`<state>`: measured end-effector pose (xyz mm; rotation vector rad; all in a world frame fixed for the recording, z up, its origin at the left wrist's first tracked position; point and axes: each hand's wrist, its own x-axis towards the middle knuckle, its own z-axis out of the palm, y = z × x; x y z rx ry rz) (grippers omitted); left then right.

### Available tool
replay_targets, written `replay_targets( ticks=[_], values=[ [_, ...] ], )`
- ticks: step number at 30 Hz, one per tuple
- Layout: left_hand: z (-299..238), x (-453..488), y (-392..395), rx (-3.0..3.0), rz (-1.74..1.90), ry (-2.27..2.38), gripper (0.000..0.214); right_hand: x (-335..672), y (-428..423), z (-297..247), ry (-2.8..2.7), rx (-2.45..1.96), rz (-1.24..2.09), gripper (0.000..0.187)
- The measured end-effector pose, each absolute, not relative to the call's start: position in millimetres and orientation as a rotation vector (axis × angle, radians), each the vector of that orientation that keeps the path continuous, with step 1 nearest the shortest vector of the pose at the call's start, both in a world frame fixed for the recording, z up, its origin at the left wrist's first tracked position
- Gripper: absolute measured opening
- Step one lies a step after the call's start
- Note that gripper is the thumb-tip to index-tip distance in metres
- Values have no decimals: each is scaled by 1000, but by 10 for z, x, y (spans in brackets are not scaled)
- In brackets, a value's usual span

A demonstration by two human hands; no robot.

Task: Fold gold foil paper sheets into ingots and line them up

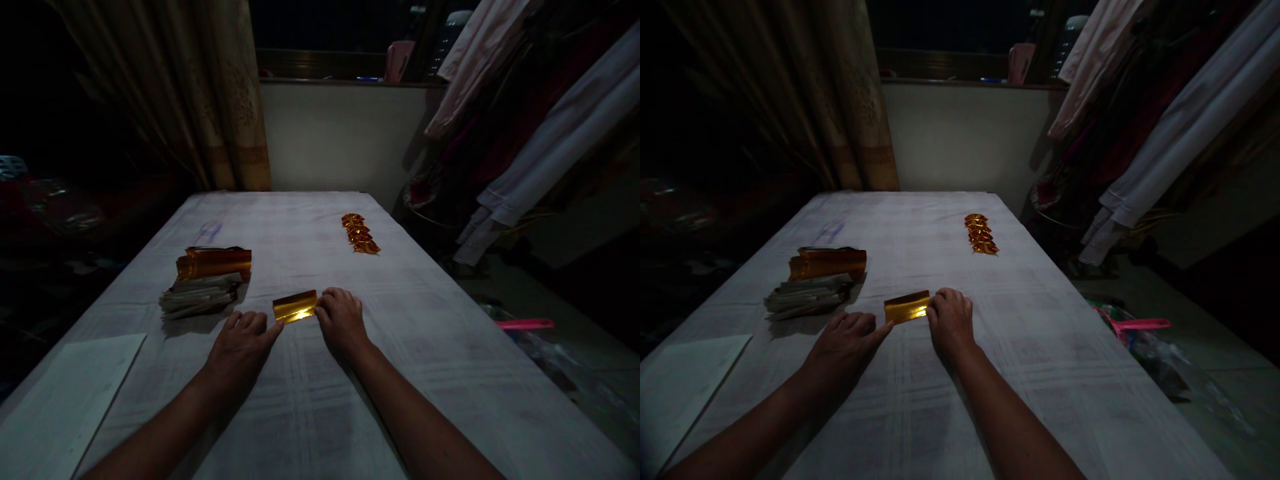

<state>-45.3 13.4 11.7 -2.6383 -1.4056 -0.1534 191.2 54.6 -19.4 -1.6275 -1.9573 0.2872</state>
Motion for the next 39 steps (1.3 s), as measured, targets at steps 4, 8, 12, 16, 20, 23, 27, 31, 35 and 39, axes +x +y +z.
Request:
replay_targets(
  ticks=[4, 8, 12, 16, 20, 23, 27, 31, 35, 39],
  values=[
    [48, -416, 139, -2634, -267, -1442, 44, 1916, 504, -171, -1968, -1642, 246, 12],
    [-31, -304, 125, -2670, -522, -1466, 37, 1899, 382, -115, -2066, -1476, 136, 21],
    [-64, -254, 60, -2752, -519, -1416, 46, 1826, 183, -72, -2461, -1167, 251, 42],
    [-44, -299, -12, -2787, -522, -1383, 43, 1872, 0, -64, -2585, -1315, 398, 57],
    [-32, -336, -43, -2798, -544, -1368, 41, 2104, -109, -94, -2529, -1467, 362, 56],
    [-43, -357, -56, -2805, -558, -1356, 38, 2267, -149, -151, -2460, -1559, 282, 56],
    [-48, -389, -67, -2816, -637, -1334, 32, 2386, -74, -195, -2347, -1562, 226, 43],
    [-20, -339, -38, -2815, -745, -1399, 20, 2385, 155, -95, -2128, -1514, 263, 31],
    [-6, -249, 4, -2760, -838, -1559, 16, 2265, 328, 12, -2110, -1520, 421, 27],
    [-61, -244, 20, -2708, -892, -1681, 8, 2172, 348, 27, -2119, -1527, 511, 20]
  ],
)
